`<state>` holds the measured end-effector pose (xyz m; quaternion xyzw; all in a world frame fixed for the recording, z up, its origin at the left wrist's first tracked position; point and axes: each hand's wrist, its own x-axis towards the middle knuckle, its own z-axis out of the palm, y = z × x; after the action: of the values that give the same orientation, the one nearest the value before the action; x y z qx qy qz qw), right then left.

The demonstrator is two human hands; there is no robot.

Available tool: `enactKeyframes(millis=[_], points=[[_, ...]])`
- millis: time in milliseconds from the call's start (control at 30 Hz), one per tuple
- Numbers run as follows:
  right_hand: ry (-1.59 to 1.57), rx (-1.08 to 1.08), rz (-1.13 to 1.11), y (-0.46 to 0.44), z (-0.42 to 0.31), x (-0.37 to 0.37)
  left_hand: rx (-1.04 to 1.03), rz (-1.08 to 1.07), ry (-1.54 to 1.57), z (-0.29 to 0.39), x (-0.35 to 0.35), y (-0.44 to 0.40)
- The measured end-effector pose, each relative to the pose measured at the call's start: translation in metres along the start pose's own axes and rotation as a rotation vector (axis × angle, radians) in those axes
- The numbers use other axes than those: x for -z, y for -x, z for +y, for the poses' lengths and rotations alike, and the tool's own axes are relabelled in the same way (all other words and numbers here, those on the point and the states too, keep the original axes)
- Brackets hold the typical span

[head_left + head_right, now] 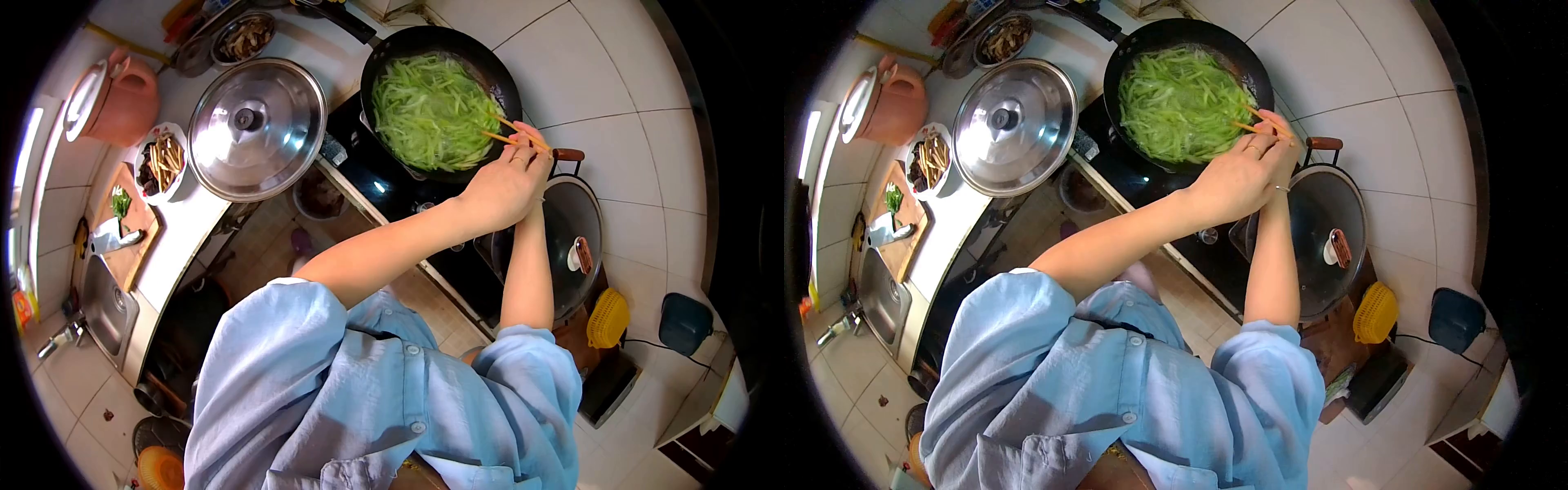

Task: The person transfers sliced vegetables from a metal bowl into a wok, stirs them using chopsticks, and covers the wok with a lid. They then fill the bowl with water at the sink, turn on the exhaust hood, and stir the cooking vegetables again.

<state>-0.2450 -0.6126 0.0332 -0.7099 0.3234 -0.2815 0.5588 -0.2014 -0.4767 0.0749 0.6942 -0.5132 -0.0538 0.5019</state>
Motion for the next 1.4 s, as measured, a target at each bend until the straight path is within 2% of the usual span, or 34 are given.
enactKeyframes(millis=[267,367,500,633,733,833,967,1100,1233,1400], points=[[-0.374,-0.133,-0.177,0.017,0.003,-0.051,0.051,-0.011,-0.199,-0.008,0.027,0.012],[-0.361,-0.16,-0.14,0.012,-0.005,-0.08,0.025,0.043,-0.257,-0.019,0.035,0.016],[-0.426,-0.04,-0.127,0.005,-0.013,-0.109,-0.018,0.144,-0.305,-0.029,0.048,0.017],[-0.457,0.029,-0.18,0.006,-0.017,-0.118,0.036,0.152,-0.253,-0.032,0.059,0.018],[-0.345,0.132,-0.152,0.009,-0.03,-0.125,0.092,0.16,-0.182,-0.03,0.064,0.017],[-0.387,0.132,-0.183,0.004,-0.02,-0.129,0.08,0.2,-0.191,-0.033,0.066,0.015],[-0.496,-0.011,-0.272,0.008,0.002,-0.121,0.078,0.16,-0.232,-0.036,0.061,0.021],[-0.187,0.142,-0.178,0.014,0.016,-0.092,0.055,0.103,-0.145,-0.022,0.052,0.024],[-0.105,0.056,-0.117,0.028,0.007,-0.055,-0.012,0.062,-0.072,-0.003,0.034,0.03],[-0.272,0.035,0.075,0.054,-0.014,-0.039,-0.098,0.082,-0.073,0.024,0.021,0.036]])
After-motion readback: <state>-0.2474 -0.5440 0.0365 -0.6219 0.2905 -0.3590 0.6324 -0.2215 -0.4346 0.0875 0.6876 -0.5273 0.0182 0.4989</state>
